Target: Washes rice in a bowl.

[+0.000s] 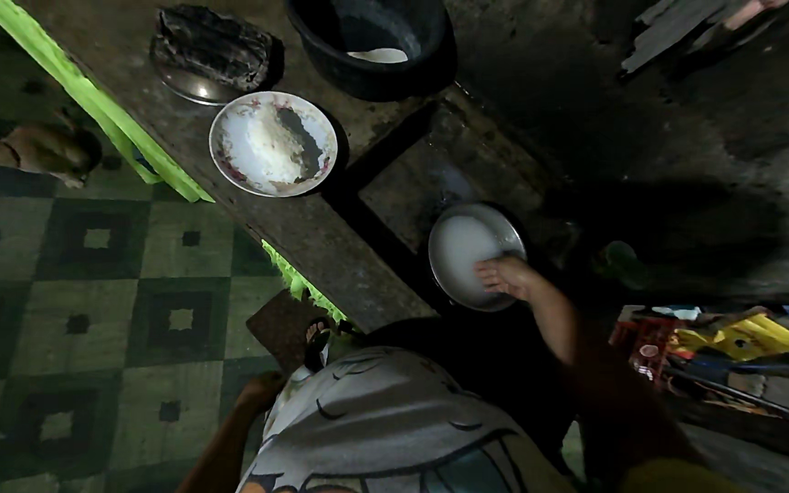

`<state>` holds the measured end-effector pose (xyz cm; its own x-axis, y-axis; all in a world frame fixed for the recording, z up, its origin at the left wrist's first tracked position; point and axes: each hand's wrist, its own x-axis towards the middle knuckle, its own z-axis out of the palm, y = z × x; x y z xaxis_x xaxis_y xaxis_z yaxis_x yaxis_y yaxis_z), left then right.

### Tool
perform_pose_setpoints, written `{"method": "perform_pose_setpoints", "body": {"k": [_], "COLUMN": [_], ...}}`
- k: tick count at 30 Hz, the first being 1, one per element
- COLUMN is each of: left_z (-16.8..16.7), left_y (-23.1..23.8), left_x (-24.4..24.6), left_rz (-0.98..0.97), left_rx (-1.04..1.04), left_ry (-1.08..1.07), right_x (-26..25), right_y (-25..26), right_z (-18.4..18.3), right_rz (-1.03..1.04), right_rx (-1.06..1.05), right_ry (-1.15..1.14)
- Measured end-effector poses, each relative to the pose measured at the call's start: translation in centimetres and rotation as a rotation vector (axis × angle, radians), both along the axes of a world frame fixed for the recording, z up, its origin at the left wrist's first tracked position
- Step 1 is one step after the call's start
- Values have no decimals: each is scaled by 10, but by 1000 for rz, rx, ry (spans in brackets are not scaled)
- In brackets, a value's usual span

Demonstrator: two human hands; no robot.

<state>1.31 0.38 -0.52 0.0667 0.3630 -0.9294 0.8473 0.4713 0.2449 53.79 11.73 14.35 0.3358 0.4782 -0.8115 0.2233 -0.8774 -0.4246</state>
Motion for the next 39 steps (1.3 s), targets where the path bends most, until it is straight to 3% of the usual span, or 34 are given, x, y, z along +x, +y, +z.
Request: {"method": "perform_pose_setpoints", "body": {"k": [2, 4, 7, 11, 13, 16, 19, 25, 28, 31, 35, 39], "left_z": [30, 84, 163, 207, 203, 171, 163, 148, 158, 161, 171, 174], "left_y": [14, 37, 74, 130, 155, 189, 203, 213, 217, 218, 219, 222], "left_x": [4, 18, 55, 137, 182, 238, 274, 300, 299, 300, 304, 303], "left_rz": [19, 58, -34, -227, -247, -129, -27, 81, -24, -112, -167, -147], "left_rx": [-9, 37, 244, 505, 495, 425, 397, 371, 452, 499, 540, 506], "left_ry": [-67, -214, -441, -541, -544, -562, -597, -588, -465, -367, -302, -298], "right_x": [-4, -16, -41, -85, -104, -117, -114, -102, -98, -97, -95, -93], "right_y": [-4, -12, -28, -43, -51, -62, -71, -86, -92, -96, -103, -104], "right_z": [6, 19, 38, 57, 61, 60, 59, 60, 58, 38, -9, -7], "right_rz": [58, 188, 408, 589, 625, 617, 604, 550, 514, 559, 667, 697], "right_rx": [30, 58, 141, 178, 165, 161, 201, 287, 367, 433, 820, 997], "right_ry": [-35, -81, -168, -208, -221, -253, -262, -213, -277, -462, -910, -1051]}}
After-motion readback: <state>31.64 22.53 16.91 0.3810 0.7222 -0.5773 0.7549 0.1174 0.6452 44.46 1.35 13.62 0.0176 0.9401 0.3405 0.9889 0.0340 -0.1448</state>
